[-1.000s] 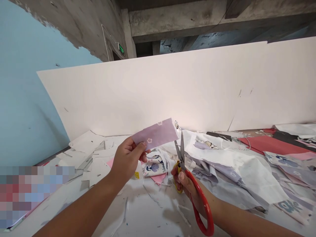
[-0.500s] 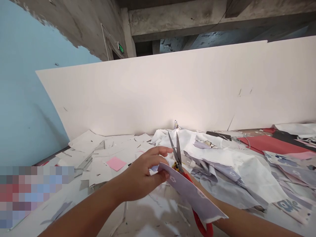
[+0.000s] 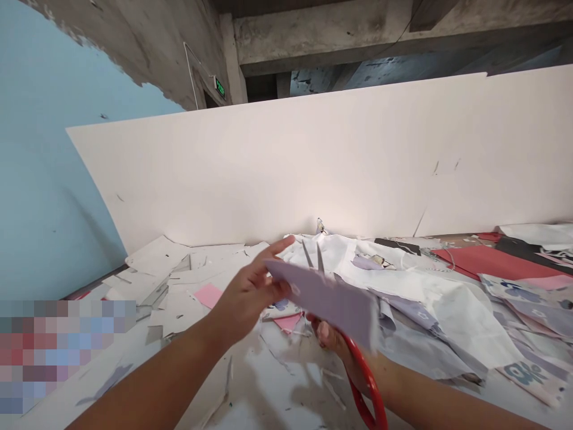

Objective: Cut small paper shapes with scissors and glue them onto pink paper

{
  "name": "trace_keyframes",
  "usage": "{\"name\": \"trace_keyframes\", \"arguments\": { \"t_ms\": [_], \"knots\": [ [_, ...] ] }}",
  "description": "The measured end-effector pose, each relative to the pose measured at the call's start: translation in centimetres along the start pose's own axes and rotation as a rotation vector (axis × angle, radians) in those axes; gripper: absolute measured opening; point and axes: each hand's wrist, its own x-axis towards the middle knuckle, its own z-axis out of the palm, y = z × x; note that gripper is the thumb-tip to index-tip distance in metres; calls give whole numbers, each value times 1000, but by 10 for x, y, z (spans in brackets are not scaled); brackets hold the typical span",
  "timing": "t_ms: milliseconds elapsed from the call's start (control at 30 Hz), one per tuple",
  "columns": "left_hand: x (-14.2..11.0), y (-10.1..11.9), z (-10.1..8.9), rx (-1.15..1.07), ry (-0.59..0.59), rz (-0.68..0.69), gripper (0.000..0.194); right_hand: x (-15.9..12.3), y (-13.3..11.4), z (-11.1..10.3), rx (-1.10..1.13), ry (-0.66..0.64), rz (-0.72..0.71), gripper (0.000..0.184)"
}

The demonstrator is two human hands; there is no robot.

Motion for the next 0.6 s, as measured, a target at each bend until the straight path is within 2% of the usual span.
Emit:
{"name": "trace_keyframes", "arguments": {
  "t_ms": [67, 133, 333, 600],
  "knots": [
    [6, -4, -3, -17, 245, -77, 11, 2, 4, -2, 65, -33, 55, 38],
    [10, -7, -6, -20, 363, -135, 15, 4, 10, -3, 130, -19, 72, 40],
    [15, -8, -12, 41, 387, -137, 18, 3, 14, -3, 157, -78, 47, 40],
    [12, -3, -12, 166, 401, -96, 18, 3, 13, -4, 130, -60, 41, 43]
  ]
}}
